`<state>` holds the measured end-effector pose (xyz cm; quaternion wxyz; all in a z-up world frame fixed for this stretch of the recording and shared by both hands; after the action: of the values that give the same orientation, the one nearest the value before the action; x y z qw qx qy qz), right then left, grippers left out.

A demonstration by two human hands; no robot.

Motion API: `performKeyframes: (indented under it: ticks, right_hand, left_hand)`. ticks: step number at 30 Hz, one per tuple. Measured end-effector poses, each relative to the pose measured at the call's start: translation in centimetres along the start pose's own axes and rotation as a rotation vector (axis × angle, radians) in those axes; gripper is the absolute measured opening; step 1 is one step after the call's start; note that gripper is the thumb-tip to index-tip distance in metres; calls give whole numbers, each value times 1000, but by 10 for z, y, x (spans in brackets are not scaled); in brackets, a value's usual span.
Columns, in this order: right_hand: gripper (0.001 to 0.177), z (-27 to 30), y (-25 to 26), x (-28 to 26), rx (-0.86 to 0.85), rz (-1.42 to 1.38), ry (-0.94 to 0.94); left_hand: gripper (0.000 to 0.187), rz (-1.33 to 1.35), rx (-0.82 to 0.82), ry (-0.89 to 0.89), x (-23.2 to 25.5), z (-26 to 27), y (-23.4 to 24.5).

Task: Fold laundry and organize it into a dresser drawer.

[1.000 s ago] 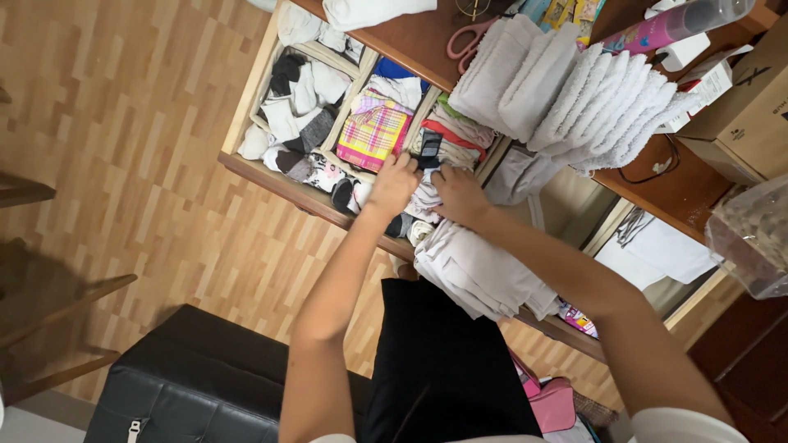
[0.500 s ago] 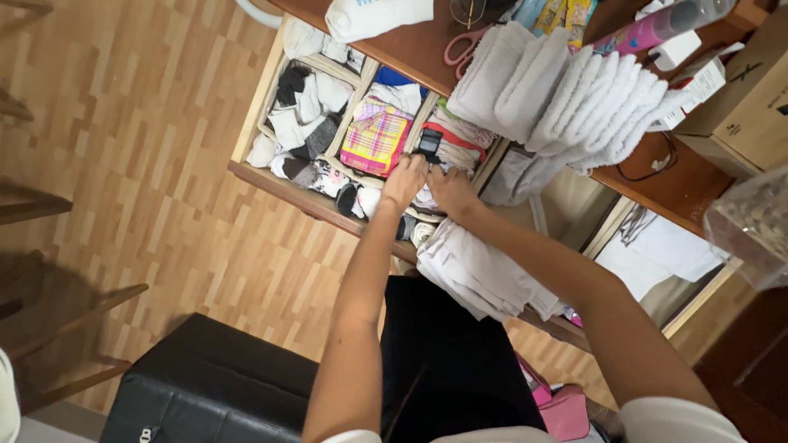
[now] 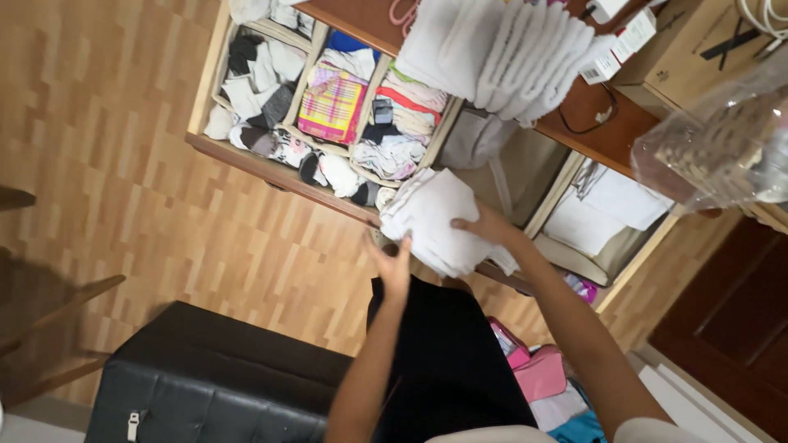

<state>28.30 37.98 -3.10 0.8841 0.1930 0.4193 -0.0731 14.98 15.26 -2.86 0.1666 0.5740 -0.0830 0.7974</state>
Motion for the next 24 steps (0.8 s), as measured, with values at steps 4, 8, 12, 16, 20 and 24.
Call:
performKeyframes:
  ticks: [4, 8, 12, 16, 20, 24]
  right_hand:
    - [105, 12, -21, -18, 34, 113, -3]
    - [100, 20, -36, 7, 139, 230, 194]
    - [90, 41, -45, -6, 159, -4, 122]
    - [85, 66, -50, 38, 134, -364, -49]
    - [90, 100, -42, 141, 190, -833, -267]
    - [87, 110, -5, 169, 236, -1113, -291]
  left_hand:
    - [100, 222, -131, 350, -64, 50, -25]
    - [91, 271, -101, 522, -49, 48, -33]
    - [81, 206, -105, 742, -46, 53, -25]
    - [73, 194, -55, 690, -11, 63, -33]
    - [69, 161, -275, 479, 17, 53, -67]
    - [71, 105, -733, 433, 24, 32, -137]
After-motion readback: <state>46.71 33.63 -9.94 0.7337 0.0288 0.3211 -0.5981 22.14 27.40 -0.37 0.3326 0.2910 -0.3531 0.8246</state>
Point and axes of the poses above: each hand's wrist, its own z-axis away from the middle knuckle, its own y-axis out of the back of the hand, x = y × z, the point moved 5 cm from there along -z, towards the middle knuckle, and after that the axes turned 3 degrees about y, right-handed, at the moved point
